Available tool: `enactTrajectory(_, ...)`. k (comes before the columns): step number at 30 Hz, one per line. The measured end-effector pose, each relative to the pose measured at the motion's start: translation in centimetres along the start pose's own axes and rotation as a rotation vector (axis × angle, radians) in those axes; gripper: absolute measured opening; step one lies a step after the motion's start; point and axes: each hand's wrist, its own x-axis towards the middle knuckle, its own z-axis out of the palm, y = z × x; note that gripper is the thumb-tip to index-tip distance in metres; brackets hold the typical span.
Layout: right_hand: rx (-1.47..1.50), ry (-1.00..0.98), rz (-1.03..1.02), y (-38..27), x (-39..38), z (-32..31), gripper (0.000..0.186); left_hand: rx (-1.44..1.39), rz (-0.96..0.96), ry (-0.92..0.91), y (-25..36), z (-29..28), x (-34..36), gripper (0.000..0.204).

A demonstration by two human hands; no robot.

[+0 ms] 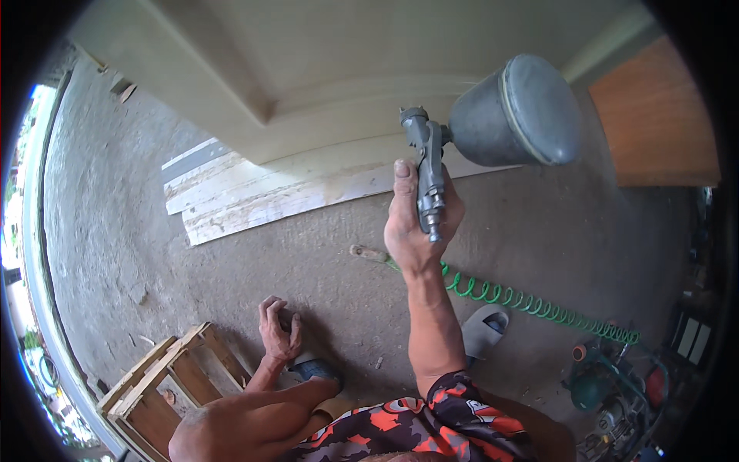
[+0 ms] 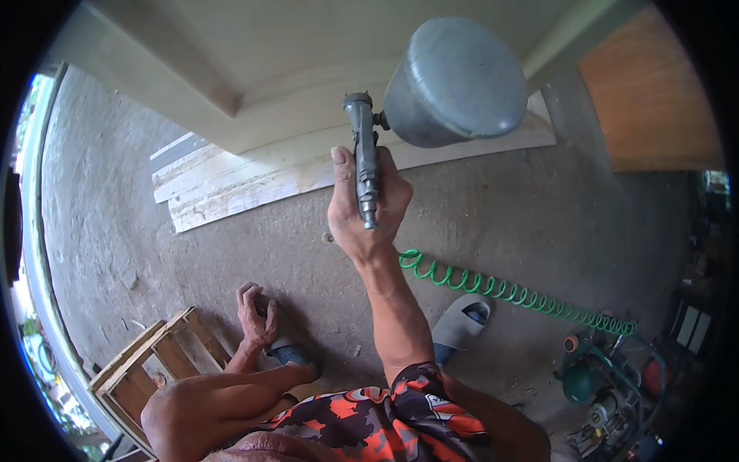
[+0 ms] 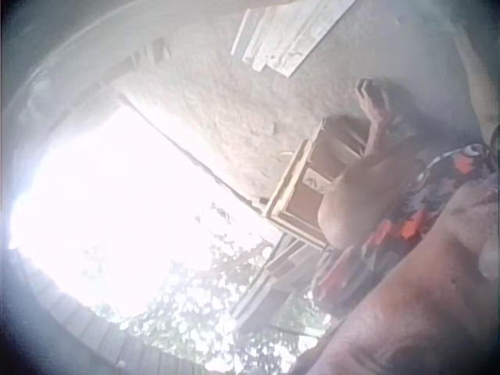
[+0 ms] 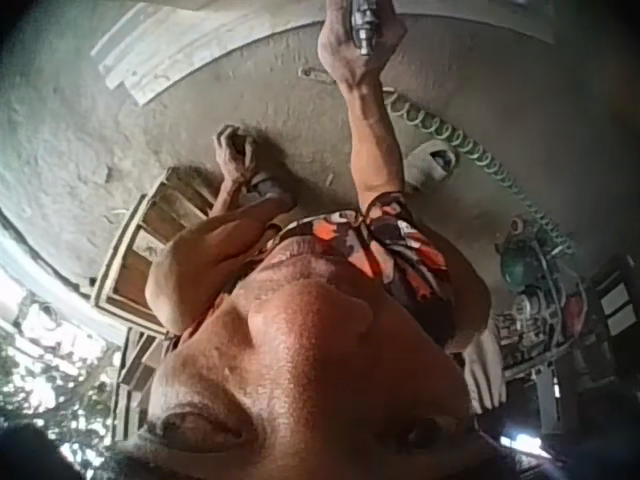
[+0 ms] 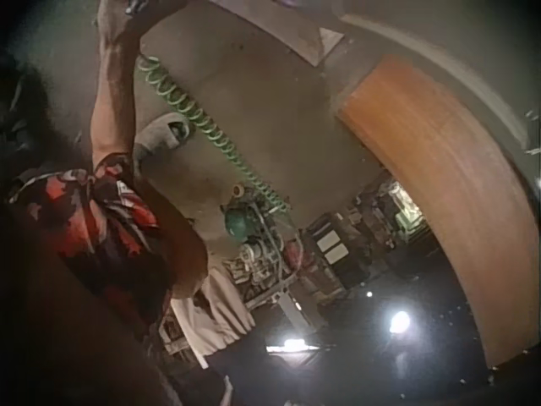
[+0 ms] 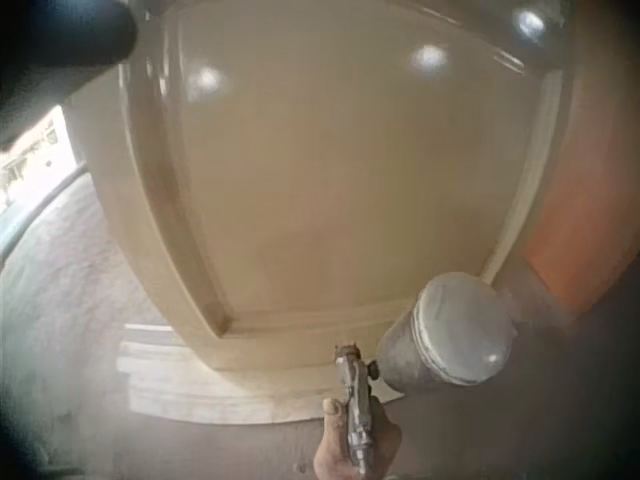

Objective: The person spray-paints the surface of a wooden door using a compressed air spray gun, applying even coats of paint while sitting on the floor.

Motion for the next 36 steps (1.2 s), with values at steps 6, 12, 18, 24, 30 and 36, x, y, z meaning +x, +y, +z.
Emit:
enactTrajectory(6, -0.028, -0.106, -0.002, -1.6, -5.6, 7.5, 0.030, -0.079, -0.008, -0.005, -1.3, -0.3, -0.3, 0.047)
enactTrajectory(12, -0.025, -0.134, -0.322, -1.3, -9.3, 14.6, 0.026, -0.079, 0.012, 0.012, -1.4, -0.5, -0.2, 0.049)
enactTrajectory(18, 0.009, -0.173, -0.251, 1.0, -13.6, 20.2, 0.005, -0.061, -0.039, -0.085, -3.0, 0.6, -1.4, 0.069)
enactTrajectory(24, 0.092, -0.285, -0.166, 0.6, -15.9, 22.9, 0.016, 0.006, -0.047, -0.319, -9.2, 1.9, -5.8, 0.094)
enactTrajectory(30, 0.129, -0.294, -0.168, 1.0, -13.6, 19.4, 0.017, -0.060, 0.000, -0.087, -2.9, 0.4, -1.3, 0.065)
enactTrajectory(36, 0.090, -0.229, -0.180, -1.0, -7.9, 13.1, 0.011, -0.096, 0.034, 0.015, -1.2, 0.3, 0.2, 0.045)
